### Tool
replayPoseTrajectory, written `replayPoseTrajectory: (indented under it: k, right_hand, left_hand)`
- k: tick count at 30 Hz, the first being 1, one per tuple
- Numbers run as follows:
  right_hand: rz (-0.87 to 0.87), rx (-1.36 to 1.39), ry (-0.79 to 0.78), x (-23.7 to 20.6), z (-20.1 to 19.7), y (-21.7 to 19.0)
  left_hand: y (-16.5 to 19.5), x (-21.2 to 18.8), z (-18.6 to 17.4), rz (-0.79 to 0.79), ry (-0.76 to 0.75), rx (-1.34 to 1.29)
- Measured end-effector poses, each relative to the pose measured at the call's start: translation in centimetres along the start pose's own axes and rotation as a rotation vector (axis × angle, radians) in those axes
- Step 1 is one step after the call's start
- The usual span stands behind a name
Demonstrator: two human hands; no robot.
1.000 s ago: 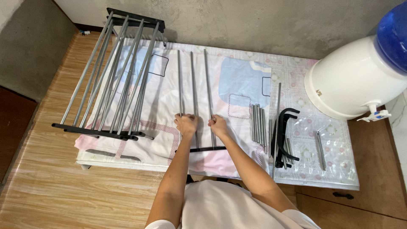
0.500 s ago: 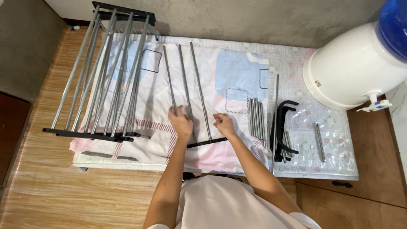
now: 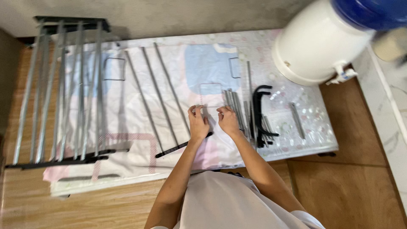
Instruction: The person assembles a metal clothes drying rack on a bed, inserting metal tubes into black plastic end connectors one at a time and fitting a black plastic top bar onto the upright tubes to build up the rack frame.
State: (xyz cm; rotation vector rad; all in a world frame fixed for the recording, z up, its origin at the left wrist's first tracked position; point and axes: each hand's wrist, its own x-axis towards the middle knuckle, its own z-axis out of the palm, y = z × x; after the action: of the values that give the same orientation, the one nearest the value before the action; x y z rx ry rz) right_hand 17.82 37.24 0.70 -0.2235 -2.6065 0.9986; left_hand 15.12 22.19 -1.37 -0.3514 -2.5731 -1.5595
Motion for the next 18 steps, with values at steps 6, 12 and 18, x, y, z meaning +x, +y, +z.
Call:
replayPoseTrajectory:
  k: [6,12,18]
  right_hand:
    - [0.393,-0.43,-0.149,0.5,-6.1,4.3]
    - [0.319,-0.619,-0.1,1.0,-8.6,8.2]
    - [0.468,-0.626,-0.158,2.2,-9.9,9.8]
  left_hand:
    - [3.1,1.1,7.1,-0.099,-0.12,-0.108]
    - [5.8,1.4,13.2,-0.283,-0.183,-0.121]
    - [6.8,0.7,15.3,-0.282,-0.184,-0.081]
